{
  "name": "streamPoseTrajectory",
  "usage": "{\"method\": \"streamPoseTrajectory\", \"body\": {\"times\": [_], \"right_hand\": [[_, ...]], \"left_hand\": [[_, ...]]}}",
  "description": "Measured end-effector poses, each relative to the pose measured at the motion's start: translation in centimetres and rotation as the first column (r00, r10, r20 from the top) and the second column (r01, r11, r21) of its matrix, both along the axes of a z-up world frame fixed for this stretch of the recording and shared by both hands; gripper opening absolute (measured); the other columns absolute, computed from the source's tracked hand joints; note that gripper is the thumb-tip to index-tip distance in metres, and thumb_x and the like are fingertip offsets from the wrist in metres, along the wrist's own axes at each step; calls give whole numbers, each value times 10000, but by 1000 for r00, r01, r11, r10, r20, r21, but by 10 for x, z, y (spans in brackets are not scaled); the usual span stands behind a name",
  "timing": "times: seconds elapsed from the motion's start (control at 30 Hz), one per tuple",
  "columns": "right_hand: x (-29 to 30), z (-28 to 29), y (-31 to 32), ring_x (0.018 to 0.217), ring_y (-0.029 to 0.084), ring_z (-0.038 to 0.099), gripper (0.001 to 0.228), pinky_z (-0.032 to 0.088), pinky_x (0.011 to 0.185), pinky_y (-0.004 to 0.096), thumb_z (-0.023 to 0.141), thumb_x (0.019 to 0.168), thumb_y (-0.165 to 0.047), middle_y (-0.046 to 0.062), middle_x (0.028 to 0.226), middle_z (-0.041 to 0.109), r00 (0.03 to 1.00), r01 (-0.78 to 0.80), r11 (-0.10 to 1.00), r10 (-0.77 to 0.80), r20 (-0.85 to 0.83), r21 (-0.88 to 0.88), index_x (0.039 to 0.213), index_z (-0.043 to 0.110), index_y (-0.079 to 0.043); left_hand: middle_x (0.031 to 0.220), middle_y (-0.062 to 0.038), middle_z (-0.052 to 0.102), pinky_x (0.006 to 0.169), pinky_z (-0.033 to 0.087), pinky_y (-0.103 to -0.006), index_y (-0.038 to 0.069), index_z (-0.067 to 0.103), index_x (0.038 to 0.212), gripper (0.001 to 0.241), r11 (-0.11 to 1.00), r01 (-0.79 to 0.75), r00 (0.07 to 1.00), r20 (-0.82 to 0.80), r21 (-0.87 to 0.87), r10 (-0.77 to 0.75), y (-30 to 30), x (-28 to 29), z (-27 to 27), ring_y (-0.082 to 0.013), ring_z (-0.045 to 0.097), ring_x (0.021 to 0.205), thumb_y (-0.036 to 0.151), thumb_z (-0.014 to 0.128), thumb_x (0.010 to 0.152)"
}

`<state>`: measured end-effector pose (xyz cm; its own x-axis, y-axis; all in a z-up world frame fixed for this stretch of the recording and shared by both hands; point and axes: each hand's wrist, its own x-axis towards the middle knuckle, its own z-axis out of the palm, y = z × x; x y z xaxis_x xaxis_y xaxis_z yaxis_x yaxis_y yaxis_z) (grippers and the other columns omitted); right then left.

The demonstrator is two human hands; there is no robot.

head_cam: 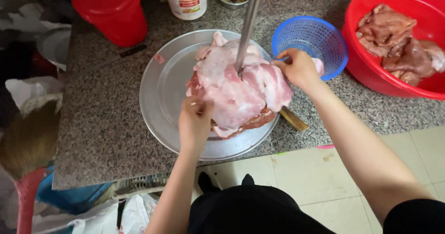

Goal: Stacking sliced meat and fat onto a vertical rotisserie skewer.

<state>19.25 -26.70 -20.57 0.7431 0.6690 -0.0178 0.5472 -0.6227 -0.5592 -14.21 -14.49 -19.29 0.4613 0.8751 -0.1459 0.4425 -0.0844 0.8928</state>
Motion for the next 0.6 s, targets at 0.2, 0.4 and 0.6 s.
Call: {"method": "streamPoseTrajectory", "body": {"times": [0.2, 0.4, 0.6], "right_hand": [[-66, 70, -22, 1201, 401, 673, 247, 513, 1028, 494, 670, 1067, -134, 172, 1233, 741, 891, -402, 831, 258, 374, 385, 1306, 732, -115], [-123, 42, -11, 1430, 441, 507, 372, 384, 1158, 546, 549, 1098, -189, 197, 1512, 599, 739, -611, 717, 366, 566, 334, 1439, 670, -106], [-145, 13, -50, 1498, 397, 434, 384, 250, 1240, 571, 575, 1053, -163, 161, 1533, 589, 861, -453, 777, 252, 442, 438, 1419, 676, -105]], "left_hand": [[1282, -61, 666, 1007, 499, -501, 161, 671, 1277, 293, 668, 46, 998, -63, 742, 1, -5, 11, 34, -317, 691, 1156, 284, 621, 1015], [1580, -183, 519, 1196, 362, -525, 133, 646, 1422, 462, 471, 209, 916, -4, 857, -400, -5, 57, -9, -362, 526, 1447, 277, 673, 983], [1637, -131, 481, 1232, 315, -478, 148, 590, 1501, 483, 371, 285, 888, -97, 884, -450, -8, 30, 3, -304, 461, 1510, 239, 604, 1027]]}}
